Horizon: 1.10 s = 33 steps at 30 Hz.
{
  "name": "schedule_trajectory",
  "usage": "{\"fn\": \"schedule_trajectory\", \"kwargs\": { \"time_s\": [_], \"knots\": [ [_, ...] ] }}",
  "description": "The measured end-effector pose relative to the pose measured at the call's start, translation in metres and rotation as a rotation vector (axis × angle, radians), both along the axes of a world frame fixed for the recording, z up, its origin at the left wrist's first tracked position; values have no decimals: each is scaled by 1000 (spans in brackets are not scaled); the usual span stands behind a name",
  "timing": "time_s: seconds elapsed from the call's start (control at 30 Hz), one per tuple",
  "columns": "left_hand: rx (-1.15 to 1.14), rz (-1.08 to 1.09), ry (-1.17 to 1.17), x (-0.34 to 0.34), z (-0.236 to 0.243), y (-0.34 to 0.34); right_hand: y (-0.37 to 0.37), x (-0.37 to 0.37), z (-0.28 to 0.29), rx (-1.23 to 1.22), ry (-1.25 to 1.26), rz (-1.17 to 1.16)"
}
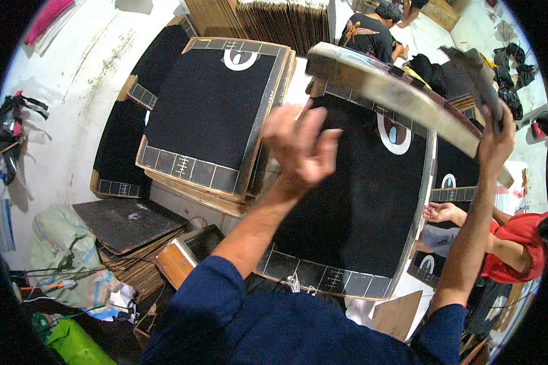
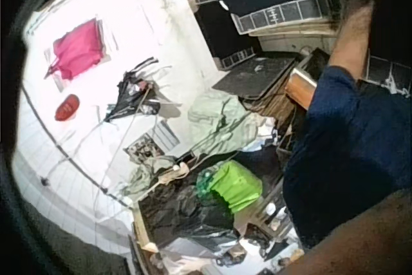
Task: The person performs screen printing on black skateboard decks. They place a deck under a screen, apply ink with a squeegee, and lift the screen to reveal a white logo. The process is repeated for multiple decks.
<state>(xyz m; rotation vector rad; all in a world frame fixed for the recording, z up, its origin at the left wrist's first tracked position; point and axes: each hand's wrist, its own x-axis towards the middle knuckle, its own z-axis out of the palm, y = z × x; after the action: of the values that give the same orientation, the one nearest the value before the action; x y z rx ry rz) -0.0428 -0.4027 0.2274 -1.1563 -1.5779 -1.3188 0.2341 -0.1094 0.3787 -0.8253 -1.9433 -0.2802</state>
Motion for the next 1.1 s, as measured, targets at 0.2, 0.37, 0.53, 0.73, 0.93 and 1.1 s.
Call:
{"fn": "schedule_trajectory", "kwargs": {
  "time_s": [0.2, 0.37, 0.53, 0.73, 0.93, 1.1],
  "knots": [
    [-1045, 286, -554, -69, -226, -152, 84, -30, 69, -202, 21, 60],
    [-1279, 308, -628, -64, -305, -218, 118, -38, 98, -240, -71, -22],
    [-1420, 281, -433, -69, -291, -212, 139, -41, 102, -234, -33, -38],
    [-1593, 241, -365, -62, -242, -200, 129, -50, 102, -228, -141, -86],
    [-1718, 143, -450, -54, -168, -162, 108, -63, 92, -280, -101, -2],
    [-1590, 41, -362, 24, -140, -126, 104, -71, 92, -155, -116, -106]
  ]
}}
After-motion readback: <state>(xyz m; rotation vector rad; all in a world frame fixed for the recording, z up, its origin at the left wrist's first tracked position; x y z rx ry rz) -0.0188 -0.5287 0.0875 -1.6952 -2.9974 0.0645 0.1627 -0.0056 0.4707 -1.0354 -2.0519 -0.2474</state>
